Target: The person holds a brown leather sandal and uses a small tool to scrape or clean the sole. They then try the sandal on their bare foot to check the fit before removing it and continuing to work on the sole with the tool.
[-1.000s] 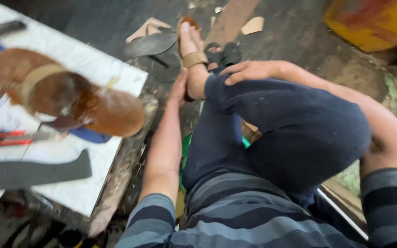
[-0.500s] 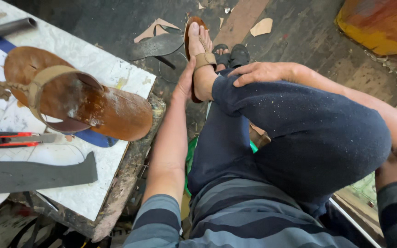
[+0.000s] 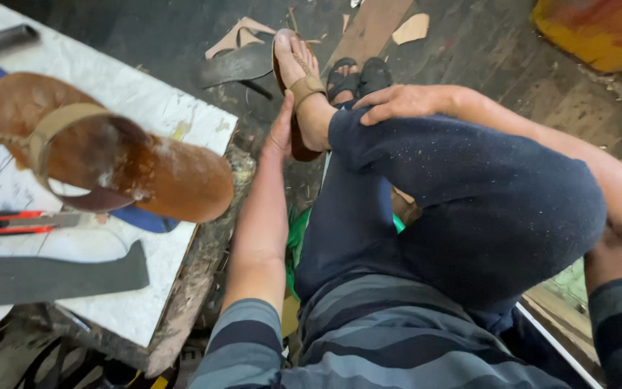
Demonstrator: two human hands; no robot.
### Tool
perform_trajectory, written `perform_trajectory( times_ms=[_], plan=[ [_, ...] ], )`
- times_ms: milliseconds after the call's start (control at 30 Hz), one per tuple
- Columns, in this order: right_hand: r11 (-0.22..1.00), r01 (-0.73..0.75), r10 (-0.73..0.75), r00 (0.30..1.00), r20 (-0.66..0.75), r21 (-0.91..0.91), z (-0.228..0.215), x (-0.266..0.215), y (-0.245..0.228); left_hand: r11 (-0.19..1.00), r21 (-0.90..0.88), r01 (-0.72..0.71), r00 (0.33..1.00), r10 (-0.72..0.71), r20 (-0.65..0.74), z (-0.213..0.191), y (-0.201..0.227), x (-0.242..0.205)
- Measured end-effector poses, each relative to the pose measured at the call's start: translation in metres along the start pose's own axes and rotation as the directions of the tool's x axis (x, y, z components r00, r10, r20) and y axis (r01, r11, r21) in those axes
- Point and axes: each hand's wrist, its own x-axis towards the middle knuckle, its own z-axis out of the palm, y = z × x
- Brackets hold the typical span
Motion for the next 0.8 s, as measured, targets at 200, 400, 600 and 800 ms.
perform_trajectory(
  times_ms=[200, 400, 600, 800],
  plan=[
    [0.997, -0.079, 0.080, 0.996, -0.039, 0.019, -0.014, -0.005, -0.040, 0.994, -0.108, -0.028, 0.999, 0.030, 0.020, -0.031, -0.023, 0.039],
    [0.930, -0.361, 0.363, 0.932, -0.010, 0.070, -0.017, -0.005, -0.085, 0.991, -0.123, -0.057, 0.997, 0.063, 0.038, -0.044, -0.022, 0.074],
    [0.923, -0.380, 0.381, 0.925, -0.010, 0.064, -0.019, -0.007, -0.094, 0.992, -0.115, -0.049, 0.997, 0.056, 0.056, -0.052, -0.033, 0.094],
    [0.927, -0.369, 0.371, 0.928, -0.031, 0.068, -0.018, -0.001, -0.081, 0.995, -0.088, -0.040, 0.998, 0.045, 0.051, -0.056, -0.037, 0.083]
  ],
)
